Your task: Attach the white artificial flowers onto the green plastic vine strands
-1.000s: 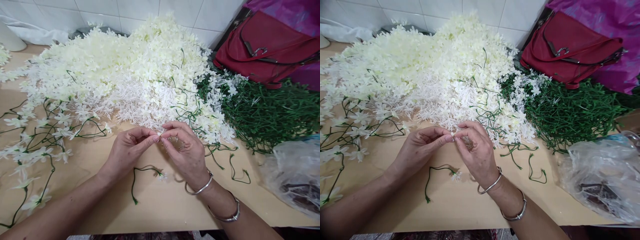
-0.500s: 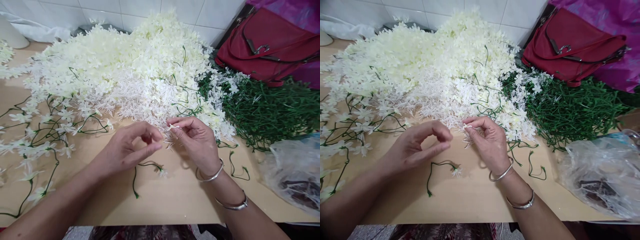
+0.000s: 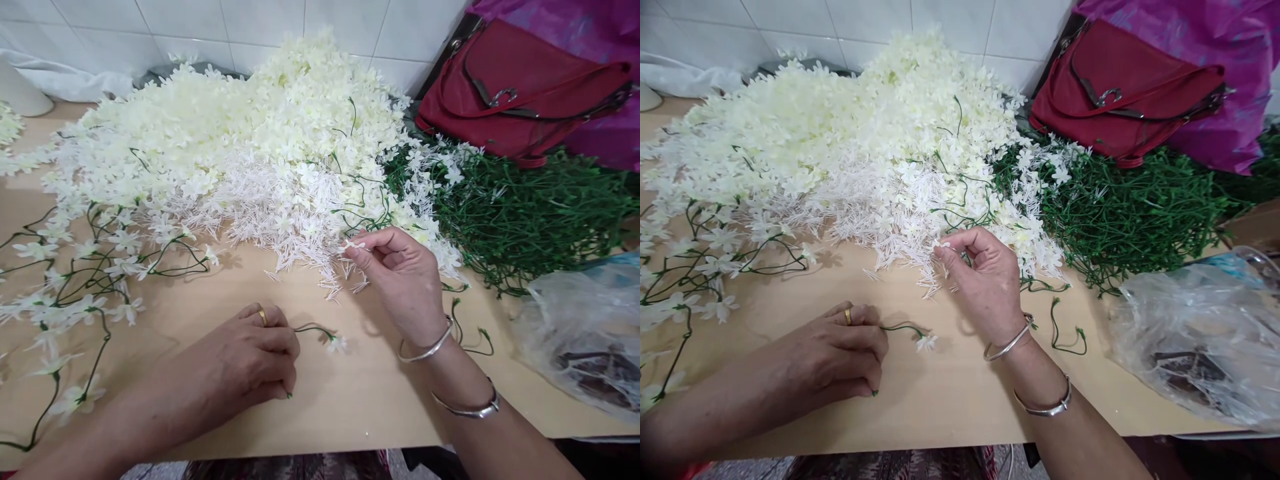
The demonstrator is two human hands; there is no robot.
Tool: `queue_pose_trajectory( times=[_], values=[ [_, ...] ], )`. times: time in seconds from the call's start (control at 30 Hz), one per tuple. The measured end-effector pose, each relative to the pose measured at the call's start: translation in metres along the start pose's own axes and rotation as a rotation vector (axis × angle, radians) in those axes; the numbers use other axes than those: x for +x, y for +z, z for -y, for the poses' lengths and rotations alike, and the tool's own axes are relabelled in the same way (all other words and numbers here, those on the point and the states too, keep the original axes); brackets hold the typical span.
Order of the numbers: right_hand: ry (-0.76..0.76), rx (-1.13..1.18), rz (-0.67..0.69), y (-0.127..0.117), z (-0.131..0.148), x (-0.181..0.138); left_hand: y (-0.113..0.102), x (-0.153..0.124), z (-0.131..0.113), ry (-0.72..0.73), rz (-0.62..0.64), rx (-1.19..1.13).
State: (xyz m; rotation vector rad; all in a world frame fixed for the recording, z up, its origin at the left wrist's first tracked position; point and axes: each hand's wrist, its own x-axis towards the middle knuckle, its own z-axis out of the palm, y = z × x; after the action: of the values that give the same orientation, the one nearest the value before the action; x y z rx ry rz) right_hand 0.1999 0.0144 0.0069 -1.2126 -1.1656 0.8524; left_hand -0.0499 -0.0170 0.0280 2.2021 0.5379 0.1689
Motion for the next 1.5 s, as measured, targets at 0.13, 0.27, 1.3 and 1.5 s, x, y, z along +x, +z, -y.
queue_pose_trajectory(
  times=[0.13,0.27,1.3,1.5],
  values=[
    [0.013,0.014,0.01,-0.001,0.0,0.001,0.003,0.009,-0.008,-0.063,-0.171,-0.443],
    [0.031,-0.006,0.097,0.0,0.001,-0.002,0.018,0.022,0.005,-0.237,-0.554,-0.729],
    [0.235,-0.053,0.494,0.009,0.01,-0.019,0.034,0.03,0.016,-0.305,-0.812,-0.359],
    [0.235,-0.033,0.503,0.013,0.003,-0.022,0.034,0.029,0.014,-0.342,-0.802,-0.384]
  ],
)
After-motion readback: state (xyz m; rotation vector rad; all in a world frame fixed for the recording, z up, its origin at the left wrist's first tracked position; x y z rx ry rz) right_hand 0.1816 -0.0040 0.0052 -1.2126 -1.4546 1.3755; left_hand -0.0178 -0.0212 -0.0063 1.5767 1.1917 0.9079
